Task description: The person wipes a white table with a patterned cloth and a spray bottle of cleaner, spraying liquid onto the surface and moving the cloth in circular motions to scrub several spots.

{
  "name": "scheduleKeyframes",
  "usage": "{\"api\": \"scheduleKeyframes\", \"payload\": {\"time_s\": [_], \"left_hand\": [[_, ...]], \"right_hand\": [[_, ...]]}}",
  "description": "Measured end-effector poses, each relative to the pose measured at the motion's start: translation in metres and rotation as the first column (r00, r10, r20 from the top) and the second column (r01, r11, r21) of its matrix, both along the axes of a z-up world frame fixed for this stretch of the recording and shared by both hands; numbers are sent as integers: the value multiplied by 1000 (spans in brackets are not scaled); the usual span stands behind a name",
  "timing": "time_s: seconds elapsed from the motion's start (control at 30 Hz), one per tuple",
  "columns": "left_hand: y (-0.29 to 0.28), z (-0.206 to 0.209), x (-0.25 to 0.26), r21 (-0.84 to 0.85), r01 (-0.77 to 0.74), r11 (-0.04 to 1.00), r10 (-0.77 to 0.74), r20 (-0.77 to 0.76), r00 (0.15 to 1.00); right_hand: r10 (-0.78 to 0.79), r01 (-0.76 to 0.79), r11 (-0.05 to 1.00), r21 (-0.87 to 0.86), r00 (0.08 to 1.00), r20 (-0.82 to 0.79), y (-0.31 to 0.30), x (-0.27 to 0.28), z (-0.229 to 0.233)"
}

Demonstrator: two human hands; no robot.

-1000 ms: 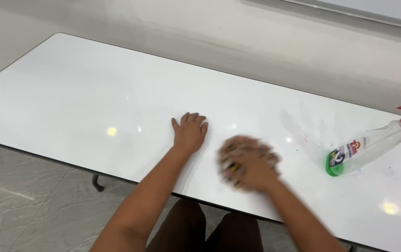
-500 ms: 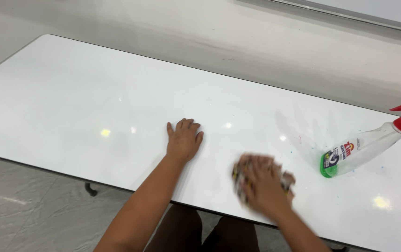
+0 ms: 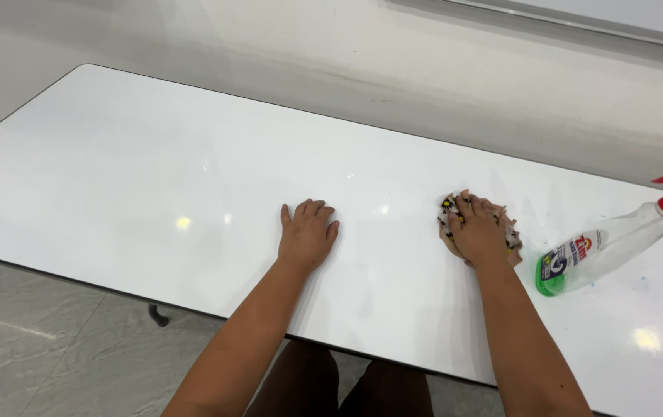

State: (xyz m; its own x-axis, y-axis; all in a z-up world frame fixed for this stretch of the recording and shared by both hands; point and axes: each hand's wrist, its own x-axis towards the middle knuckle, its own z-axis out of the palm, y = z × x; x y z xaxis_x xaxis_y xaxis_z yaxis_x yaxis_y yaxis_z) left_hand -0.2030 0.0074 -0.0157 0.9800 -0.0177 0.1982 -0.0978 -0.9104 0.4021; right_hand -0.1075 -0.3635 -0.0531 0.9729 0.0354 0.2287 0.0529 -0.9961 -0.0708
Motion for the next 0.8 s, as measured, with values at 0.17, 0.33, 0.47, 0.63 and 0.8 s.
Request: {"api": "scheduleKeyframes", "payload": {"time_s": [0.17,0.33,0.47,0.63,0.8], "left_hand": [[0,-2,-2,-10,-7,1000,7,-17,1000],[-5,-3,0,29,-19,999,20,-34,999],[-37,16,14,194,-52,980,111,-306,946],[-88,26,18,148,72,986,-27,-285,958],[-96,12,16,116,58,992,-29,-232,972]], "right_hand": [[106,-109,984,-139,994,-31,27,-80,11],[327,-328,939,-101,945,-26,43,-197,25],[249,-250,968,9,958,-142,33,-192,27],[129,-129,991,-41,992,11,5,-85,18],[-26,25,1000,-4,999,-24,-1,-28,18]]}}
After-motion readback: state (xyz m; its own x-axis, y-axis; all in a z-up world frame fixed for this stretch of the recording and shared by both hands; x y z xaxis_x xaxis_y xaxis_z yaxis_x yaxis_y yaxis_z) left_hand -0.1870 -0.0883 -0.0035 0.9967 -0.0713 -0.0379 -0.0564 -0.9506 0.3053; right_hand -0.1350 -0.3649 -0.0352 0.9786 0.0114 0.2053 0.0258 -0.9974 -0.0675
